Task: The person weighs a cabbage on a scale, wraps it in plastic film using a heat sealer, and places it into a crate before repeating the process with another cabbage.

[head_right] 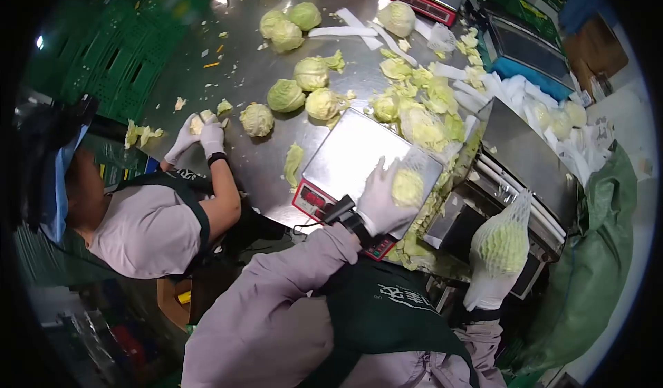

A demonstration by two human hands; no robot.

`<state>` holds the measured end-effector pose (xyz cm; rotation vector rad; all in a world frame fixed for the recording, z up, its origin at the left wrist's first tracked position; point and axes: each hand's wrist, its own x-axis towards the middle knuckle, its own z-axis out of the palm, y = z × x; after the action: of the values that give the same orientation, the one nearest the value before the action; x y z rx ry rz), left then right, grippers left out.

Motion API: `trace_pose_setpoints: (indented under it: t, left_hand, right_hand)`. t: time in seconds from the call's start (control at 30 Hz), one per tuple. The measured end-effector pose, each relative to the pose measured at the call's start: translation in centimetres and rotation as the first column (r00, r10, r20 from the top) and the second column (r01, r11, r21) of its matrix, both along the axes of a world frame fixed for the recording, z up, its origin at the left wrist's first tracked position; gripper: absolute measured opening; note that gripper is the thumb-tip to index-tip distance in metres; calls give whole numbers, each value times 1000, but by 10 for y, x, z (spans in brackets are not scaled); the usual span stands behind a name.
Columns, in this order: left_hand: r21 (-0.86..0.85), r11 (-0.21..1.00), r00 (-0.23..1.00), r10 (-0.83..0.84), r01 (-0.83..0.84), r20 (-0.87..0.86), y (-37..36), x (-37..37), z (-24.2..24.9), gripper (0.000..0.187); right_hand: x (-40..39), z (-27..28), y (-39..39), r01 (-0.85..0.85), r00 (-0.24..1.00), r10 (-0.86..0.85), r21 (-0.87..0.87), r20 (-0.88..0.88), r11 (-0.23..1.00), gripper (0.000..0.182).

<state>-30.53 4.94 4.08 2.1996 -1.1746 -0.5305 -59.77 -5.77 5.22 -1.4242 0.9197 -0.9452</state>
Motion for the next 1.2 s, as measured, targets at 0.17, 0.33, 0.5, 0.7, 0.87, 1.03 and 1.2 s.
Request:
trace_pose_setpoints:
  t: [0.17, 0.33, 0.5, 0.7, 0.87, 1.03, 1.2]
  left_hand:
    - [-271, 945, 785, -27, -181, -619, 8, 32, -41, 97]
    - [-353, 889, 500, -173, -292, -848, 19, 23, -24, 77]
    - [-503, 804, 467, -329, -317, -821, -5, -28, 5, 76]
    - [-546, 832, 478, -443, -95, -758, -113, -93, 81, 80]
    - [-534, 741, 797, -573, 406, -190, -226, -147, 105, 82]
    - [-465, 796, 853, -501, 388, -146, -299, -199, 97, 76]
    - [-270, 854, 896, -433, 444, 102, -341, -212, 42, 76]
  right_hand:
    - [-35, -1, -1, -311, 715, -20, 343, 699, 886, 52]
    - [-40, 21, -38, -314, 726, -64, 413, 684, 855, 51]
    - [-63, 40, -103, -497, 613, -60, 444, 788, 746, 52]
    - [-102, 68, -246, -532, 759, 239, 365, 606, 764, 55]
    - [-84, 86, -352, -554, 740, 247, 359, 626, 751, 42]
    - [-80, 42, -419, -390, 857, 222, 305, 464, 869, 34]
    - [-40, 17, -447, -628, 726, 321, 395, 608, 671, 53]
